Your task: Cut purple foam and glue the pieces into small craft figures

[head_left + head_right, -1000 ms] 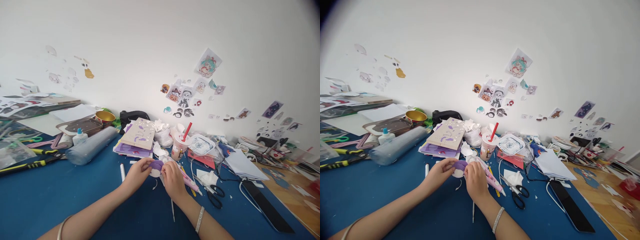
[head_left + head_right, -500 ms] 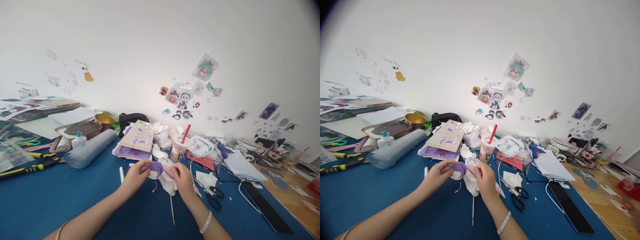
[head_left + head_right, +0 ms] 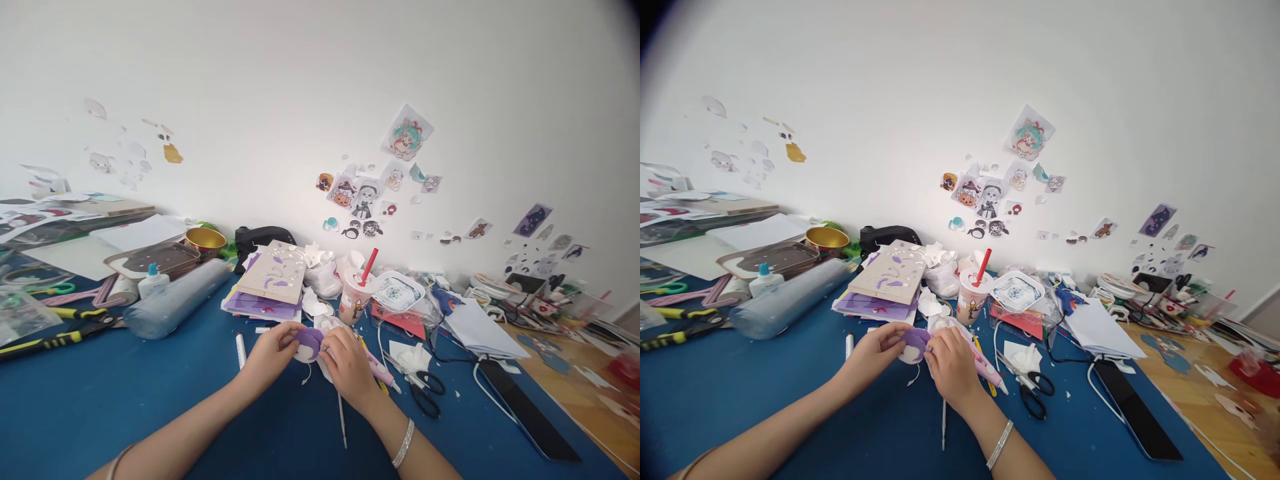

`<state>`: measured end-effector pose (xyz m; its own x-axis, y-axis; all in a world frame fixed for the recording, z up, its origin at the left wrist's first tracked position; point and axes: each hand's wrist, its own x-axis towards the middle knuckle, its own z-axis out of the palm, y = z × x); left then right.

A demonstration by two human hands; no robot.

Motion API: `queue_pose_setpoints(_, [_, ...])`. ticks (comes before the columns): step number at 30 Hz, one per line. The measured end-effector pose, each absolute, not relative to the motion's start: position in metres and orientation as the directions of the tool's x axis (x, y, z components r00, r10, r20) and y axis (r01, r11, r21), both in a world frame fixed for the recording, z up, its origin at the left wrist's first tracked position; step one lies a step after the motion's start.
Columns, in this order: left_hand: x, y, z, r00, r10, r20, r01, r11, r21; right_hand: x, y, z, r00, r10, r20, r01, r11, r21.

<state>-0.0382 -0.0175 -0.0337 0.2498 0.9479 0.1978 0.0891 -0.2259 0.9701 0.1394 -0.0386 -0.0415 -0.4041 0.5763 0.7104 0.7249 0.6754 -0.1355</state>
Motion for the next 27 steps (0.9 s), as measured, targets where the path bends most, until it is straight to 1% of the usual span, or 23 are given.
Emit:
queue_pose_setpoints(2, [-0.04,-0.017,-0.032,0.242,0.952,0.185,0.099,-0.214,0.972,0.146,-0.039,-0.037,-0.278,0.581,0.765,0.726,0.648,-0.229])
queue_pose_setpoints(4, [-0.041,-0.017,-0.031,0.253,0.953,0.164,0.106,-0.196,0.975,0.158,-0.038,-0.031,-0.104,0.598,0.795,0.709,0.605,-0.362])
queue_pose_setpoints(7, [-0.043,-0.016,-0.032,0.3,0.947,0.116,0.15,-0.167,0.974,0.177,-0.036,-0.026,0.148,0.652,0.743,0.662,0.493,-0.564])
queue_pose_setpoints(9, [-0.044,-0.017,-0.032,0.335,0.942,0.036,0.263,-0.129,0.956,0.187,-0.034,-0.025,0.253,0.684,0.684,0.656,0.398,-0.641])
queue_pose_setpoints(11, [-0.046,-0.02,-0.029,0.337,0.941,0.0,0.414,-0.148,0.898,0.194,-0.031,-0.026,0.269,0.71,0.65,0.672,0.345,-0.655])
queue_pose_setpoints(12, [-0.046,-0.022,-0.026,0.334,0.942,0.028,0.485,-0.198,0.852,0.196,-0.03,-0.027,0.254,0.722,0.643,0.681,0.339,-0.649])
queue_pose_setpoints(14, [-0.048,-0.026,-0.021,0.342,0.928,0.15,0.607,-0.34,0.719,0.198,-0.028,-0.028,0.224,0.74,0.634,0.694,0.336,-0.637])
queue_pose_setpoints(16, [-0.051,-0.028,-0.016,0.351,0.9,0.258,0.706,-0.436,0.557,0.197,-0.028,-0.03,0.208,0.753,0.624,0.712,0.321,-0.625])
queue_pose_setpoints(19, [-0.056,-0.026,-0.014,0.321,0.859,0.399,0.802,-0.471,0.368,0.194,-0.028,-0.03,0.202,0.763,0.614,0.751,0.282,-0.597])
queue_pose_setpoints(21, [-0.058,-0.024,-0.015,0.284,0.814,0.506,0.824,-0.478,0.306,0.193,-0.028,-0.03,0.208,0.762,0.614,0.765,0.265,-0.587])
queue_pose_setpoints(22, [-0.057,-0.026,-0.015,0.263,0.796,0.545,0.821,-0.482,0.307,0.192,-0.028,-0.03,0.207,0.761,0.615,0.765,0.267,-0.587])
queue_pose_setpoints(23, [-0.054,-0.029,-0.015,0.241,0.787,0.568,0.806,-0.488,0.334,0.192,-0.029,-0.03,0.201,0.76,0.618,0.761,0.277,-0.587])
queue_pose_setpoints(25, [-0.039,-0.043,-0.015,0.225,0.796,0.562,0.73,-0.52,0.444,0.191,-0.033,-0.031,0.182,0.759,0.626,0.748,0.306,-0.589])
queue_pose_setpoints(27, [-0.014,-0.065,-0.014,0.293,0.805,0.516,0.591,-0.576,0.564,0.189,-0.039,-0.035,0.166,0.758,0.63,0.737,0.329,-0.59])
